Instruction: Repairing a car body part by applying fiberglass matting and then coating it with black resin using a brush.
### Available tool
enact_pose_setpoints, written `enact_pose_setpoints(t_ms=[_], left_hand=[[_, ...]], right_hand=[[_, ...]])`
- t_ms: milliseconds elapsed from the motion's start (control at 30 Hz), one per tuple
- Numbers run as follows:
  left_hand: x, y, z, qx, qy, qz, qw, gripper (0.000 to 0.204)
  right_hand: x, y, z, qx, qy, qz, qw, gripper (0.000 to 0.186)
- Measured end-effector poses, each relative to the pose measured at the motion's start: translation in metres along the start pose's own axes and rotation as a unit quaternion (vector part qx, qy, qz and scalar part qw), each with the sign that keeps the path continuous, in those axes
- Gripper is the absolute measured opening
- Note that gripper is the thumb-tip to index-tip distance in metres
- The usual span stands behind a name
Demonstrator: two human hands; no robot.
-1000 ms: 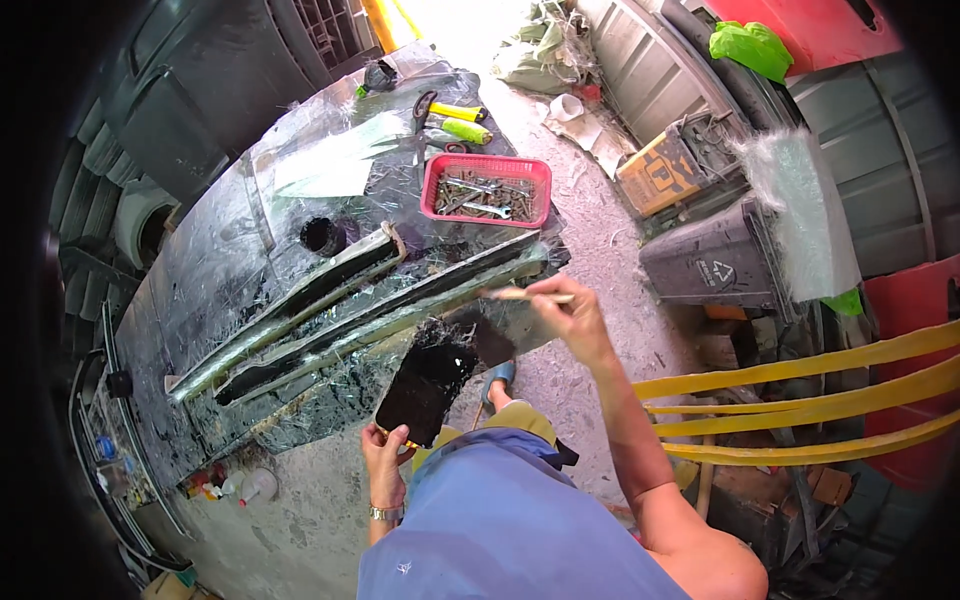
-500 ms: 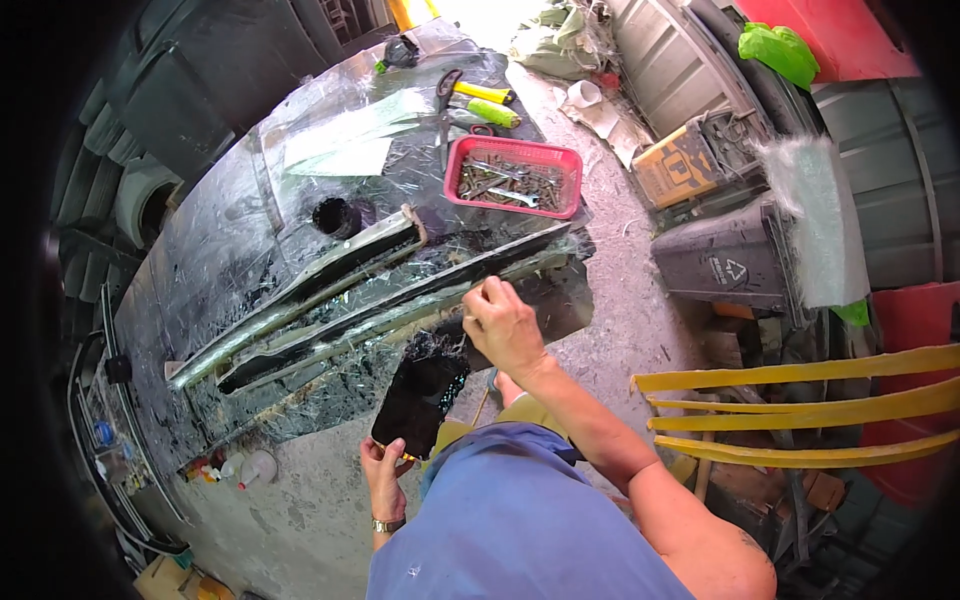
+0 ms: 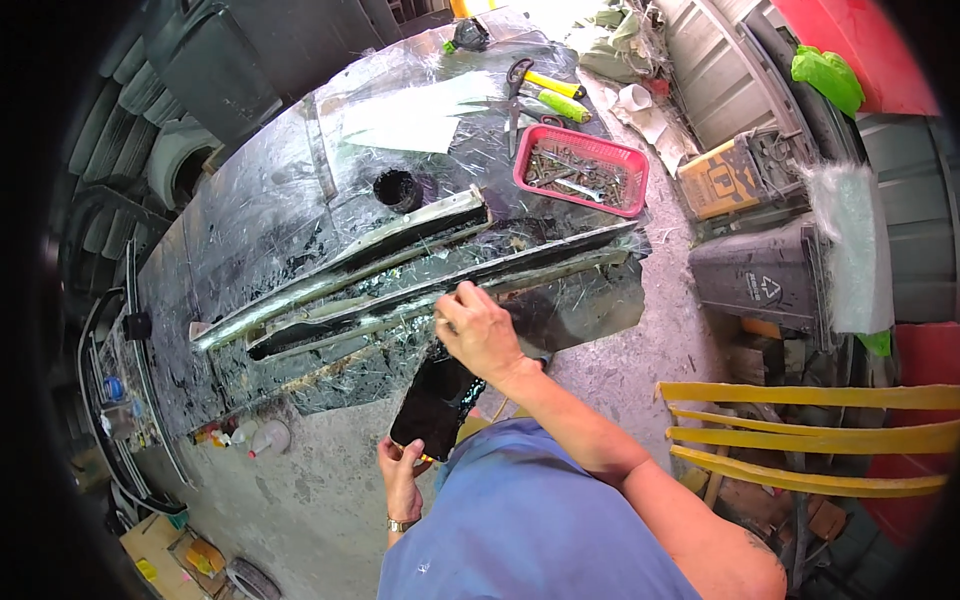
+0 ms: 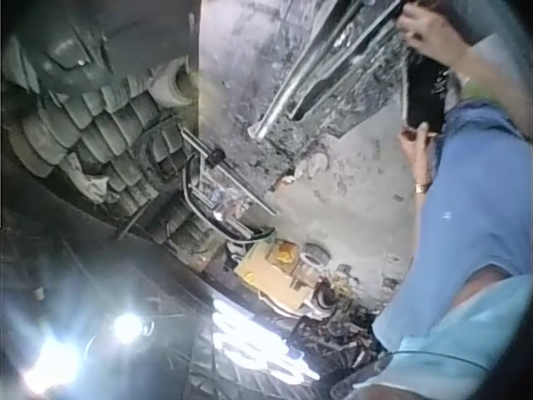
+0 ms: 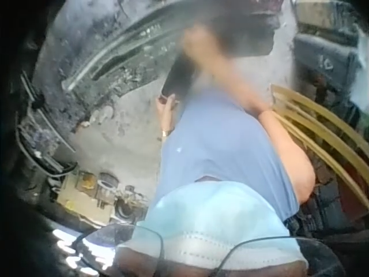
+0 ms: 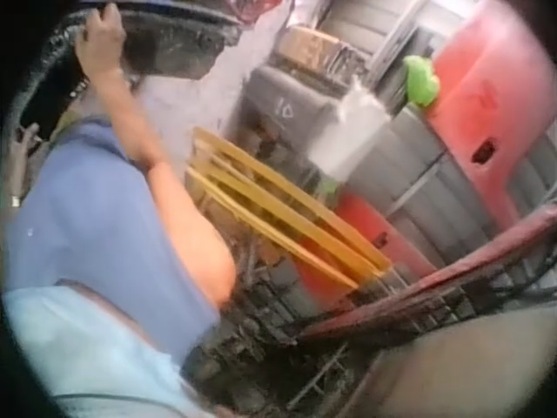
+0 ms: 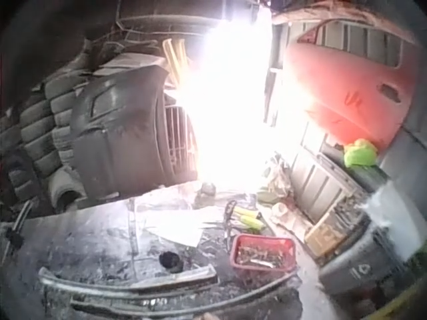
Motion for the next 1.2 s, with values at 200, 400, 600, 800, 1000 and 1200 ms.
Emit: enact_pose_setpoints(t_ms=[200,400,600,800,1000,1200], left_hand=[[-0.016,-0.006,-0.003,-0.015,0.013,0.035,0.999,0.059],[0.011,0.016,0.001,0.033,-0.013,0.021,0.999,0.062],[0.052,0.01,0.005,0.031,-0.049,-0.01,0.998,0.061],[0.103,0.005,0.012,0.003,-0.097,0.001,0.995,0.057],[0.123,0.004,0.001,0.031,-0.084,-0.046,0.995,0.048],[0.121,0.006,-0.002,0.042,-0.083,-0.048,0.994,0.056]], right_hand=[[-0.016,-0.04,-0.013,-0.014,-0.003,-0.109,0.994,0.013],[-0.082,-0.019,0.022,0.027,-0.05,-0.203,0.978,0.015],[-0.056,0.01,0.075,0.029,-0.156,-0.19,0.969,0.013],[-0.102,0.082,0.112,0.232,-0.054,-0.281,0.93,0.011],[-0.203,0.154,0.102,0.275,0.084,-0.305,0.908,0.01],[-0.213,0.21,0.068,0.194,0.074,-0.078,0.975,0.012]])
Point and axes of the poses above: each hand's wrist, its own z-axis away from the middle knuckle, its own x-axis out of the palm, y = z × x, the point moved 10 cm from there along -z, towards the middle knuckle, and after that the axes turned 12 degrees about -x, right-handed, at the moved point
